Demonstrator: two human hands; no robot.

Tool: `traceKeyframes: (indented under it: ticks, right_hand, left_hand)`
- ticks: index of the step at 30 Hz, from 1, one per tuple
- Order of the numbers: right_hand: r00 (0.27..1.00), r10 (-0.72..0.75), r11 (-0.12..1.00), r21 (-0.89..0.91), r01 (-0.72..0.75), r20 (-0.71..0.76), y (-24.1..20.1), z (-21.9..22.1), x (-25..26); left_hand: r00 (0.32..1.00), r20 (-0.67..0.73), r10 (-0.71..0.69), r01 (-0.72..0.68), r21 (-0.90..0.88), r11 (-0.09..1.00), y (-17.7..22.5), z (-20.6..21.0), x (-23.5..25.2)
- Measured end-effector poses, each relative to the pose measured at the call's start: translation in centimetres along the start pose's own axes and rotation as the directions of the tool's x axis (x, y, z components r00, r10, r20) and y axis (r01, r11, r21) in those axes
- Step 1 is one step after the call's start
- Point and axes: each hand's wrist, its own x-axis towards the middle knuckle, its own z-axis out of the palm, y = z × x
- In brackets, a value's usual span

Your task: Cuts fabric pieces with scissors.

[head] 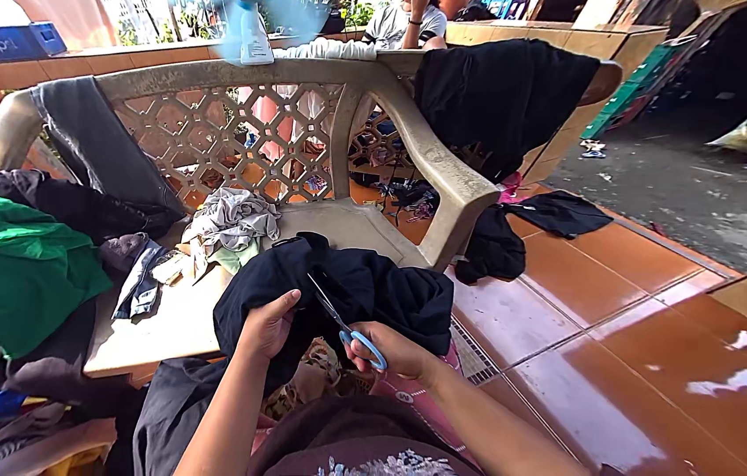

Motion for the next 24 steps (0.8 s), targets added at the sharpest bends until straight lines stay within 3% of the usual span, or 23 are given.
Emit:
traceKeyframes:
  ticks: [11, 17, 24]
  right_hand:
    - [0.972, -0.124, 0.971, -0.178, 0.161, 0.201, -0.8, -2.5, 1.6]
    - [0.945, -0.174, 0.968, -0.128, 0.216, 0.278, -1.3, -3.2, 2.4]
    - [0.938, -0.171, 0.969, -0.124, 0.216, 0.301, -1.2, -3.4, 2.9]
  left_hand:
    - [0.973, 0.225, -0.053, 0.072, -0.077, 0.994, 1.1, 0.1, 0.3]
    - [0.962, 0.266, -0.060, 0.084, -0.082, 0.993, 1.5, 0.3, 0.6]
    - [0.976, 0.199, -0.091, 0.107, -0.072, 0.992, 1.6, 1.1, 0.7]
